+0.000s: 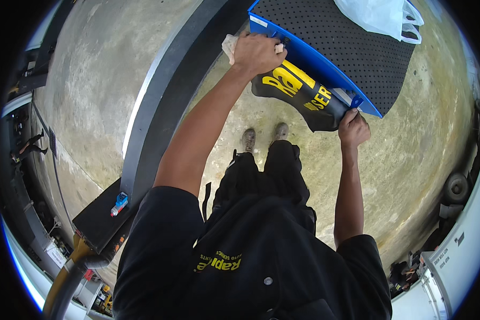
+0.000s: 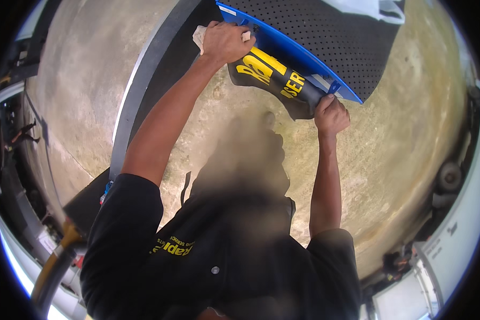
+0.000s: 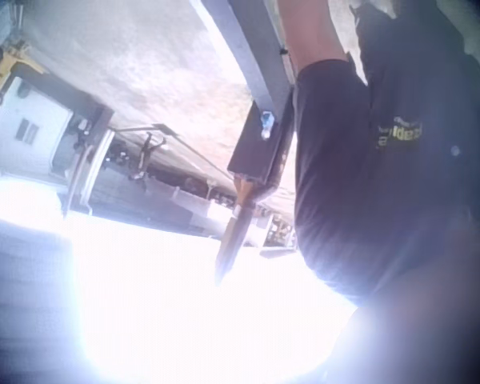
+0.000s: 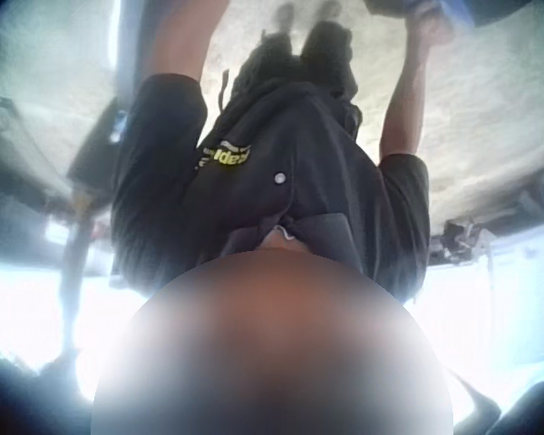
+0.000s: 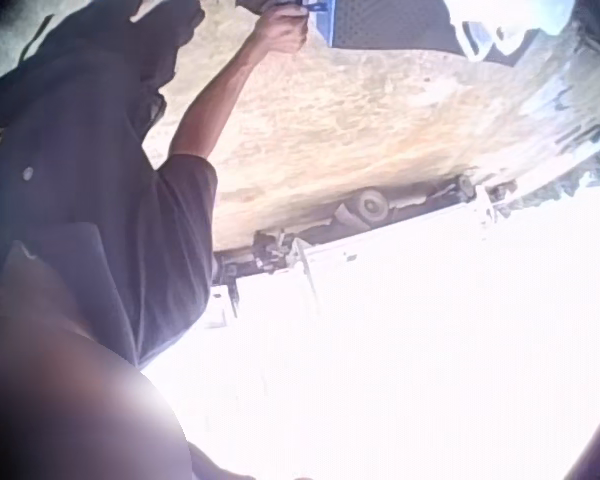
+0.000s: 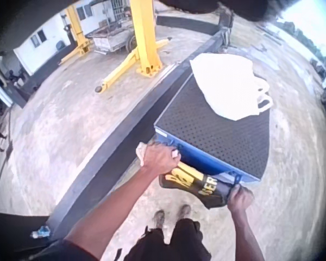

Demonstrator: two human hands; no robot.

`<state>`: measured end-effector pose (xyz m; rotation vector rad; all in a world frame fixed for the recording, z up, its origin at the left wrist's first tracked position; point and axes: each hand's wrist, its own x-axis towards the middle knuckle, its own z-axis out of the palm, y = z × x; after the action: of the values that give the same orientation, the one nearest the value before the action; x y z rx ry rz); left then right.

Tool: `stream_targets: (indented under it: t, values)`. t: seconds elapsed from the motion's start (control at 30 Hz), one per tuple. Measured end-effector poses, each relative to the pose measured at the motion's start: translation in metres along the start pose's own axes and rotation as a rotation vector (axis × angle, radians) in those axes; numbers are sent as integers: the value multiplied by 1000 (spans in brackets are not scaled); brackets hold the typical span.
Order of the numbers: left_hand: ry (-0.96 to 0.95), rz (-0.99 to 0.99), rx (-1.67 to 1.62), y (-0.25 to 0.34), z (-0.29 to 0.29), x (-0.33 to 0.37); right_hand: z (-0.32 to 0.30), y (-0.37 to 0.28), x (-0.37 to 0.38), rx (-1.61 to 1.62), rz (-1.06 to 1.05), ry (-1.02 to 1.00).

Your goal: The person opens a tool chest drawer, places a wrench inside, and closes the drawer. The person then moves the tool chest across the garage floor and opens another drawer. The person walks to a truck and appears to inspect the undercarriage.

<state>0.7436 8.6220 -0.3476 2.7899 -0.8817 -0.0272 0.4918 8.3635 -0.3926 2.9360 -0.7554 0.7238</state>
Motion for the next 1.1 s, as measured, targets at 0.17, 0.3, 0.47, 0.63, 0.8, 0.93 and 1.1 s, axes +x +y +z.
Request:
stream_targets:
  t: [0.17,0.3,0.47,0.63,0.8,0.93,1.1]
  values:
    - [-89,-10,36,3,2,20,6,-3,16,29,110,8]
    - [-94,98,48,-15,7,59,17,-7,44,29,111,59]
    - [-163,166,50,-27,10,96,35,-2,70,94,126,54]
    - [-37,176,56,-5,18,106,44,25,85,82,125,38]
    - [-21,169,29,19,29,103,42,50,95,29,224,-94]
    - [1,220,90,32,32,111,43,67,109,6,221,-108]
    - [46,207,139,33,40,137,53,74,134,13,262,-144]
